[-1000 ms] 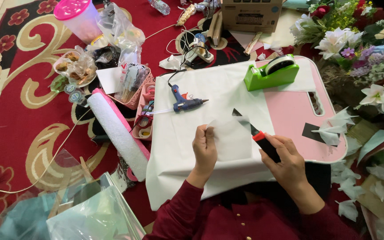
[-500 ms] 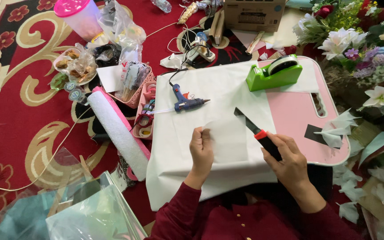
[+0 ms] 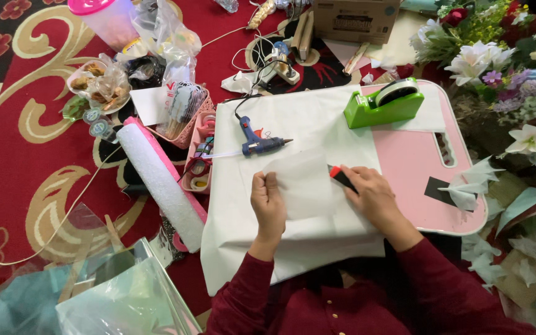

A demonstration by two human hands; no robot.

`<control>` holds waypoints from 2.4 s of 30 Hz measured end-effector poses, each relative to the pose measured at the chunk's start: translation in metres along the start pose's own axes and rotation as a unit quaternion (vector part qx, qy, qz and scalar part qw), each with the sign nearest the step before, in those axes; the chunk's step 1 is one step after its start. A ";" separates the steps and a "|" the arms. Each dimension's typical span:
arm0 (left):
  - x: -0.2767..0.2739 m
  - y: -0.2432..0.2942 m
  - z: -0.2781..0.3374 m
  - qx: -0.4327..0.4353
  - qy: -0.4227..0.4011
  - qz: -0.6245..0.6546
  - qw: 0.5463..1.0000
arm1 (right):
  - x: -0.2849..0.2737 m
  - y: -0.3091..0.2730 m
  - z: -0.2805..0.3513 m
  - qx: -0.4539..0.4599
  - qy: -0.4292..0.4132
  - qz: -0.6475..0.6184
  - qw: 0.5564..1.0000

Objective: The person cuts a piece of white fabric using a utility knife on a pink cutting board. They smooth the fabric, cut a small square, and then fold and cut the larger piece of fabric.

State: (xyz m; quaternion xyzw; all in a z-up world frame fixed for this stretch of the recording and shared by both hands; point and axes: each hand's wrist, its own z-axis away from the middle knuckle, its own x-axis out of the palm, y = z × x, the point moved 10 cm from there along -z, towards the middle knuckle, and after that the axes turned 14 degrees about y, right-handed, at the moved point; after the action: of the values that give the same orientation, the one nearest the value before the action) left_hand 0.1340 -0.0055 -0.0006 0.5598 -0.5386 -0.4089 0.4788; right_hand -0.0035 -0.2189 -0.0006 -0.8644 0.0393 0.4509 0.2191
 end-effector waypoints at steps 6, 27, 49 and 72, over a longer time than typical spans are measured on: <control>0.028 0.038 0.008 0.076 -0.022 -0.010 0.997 | -0.012 0.013 -0.018 0.122 0.041 -0.286 0.950; 0.298 0.120 0.029 0.261 -0.327 -0.175 0.891 | -0.107 0.214 -0.112 0.410 0.092 -0.542 0.728; 0.386 0.037 0.035 0.300 -0.479 -0.391 0.726 | 0.032 0.348 -0.101 0.507 0.003 -0.284 0.814; 0.376 0.046 0.019 0.260 -0.463 -0.352 0.771 | 0.046 0.374 -0.104 0.472 0.018 -0.192 0.860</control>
State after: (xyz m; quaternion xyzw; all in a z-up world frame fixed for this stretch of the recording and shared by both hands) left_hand 0.1377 -0.3794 0.0617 0.5560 -0.5465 -0.6026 -0.1704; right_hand 0.0037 -0.5934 -0.1136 -0.6563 0.0848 0.3115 0.6819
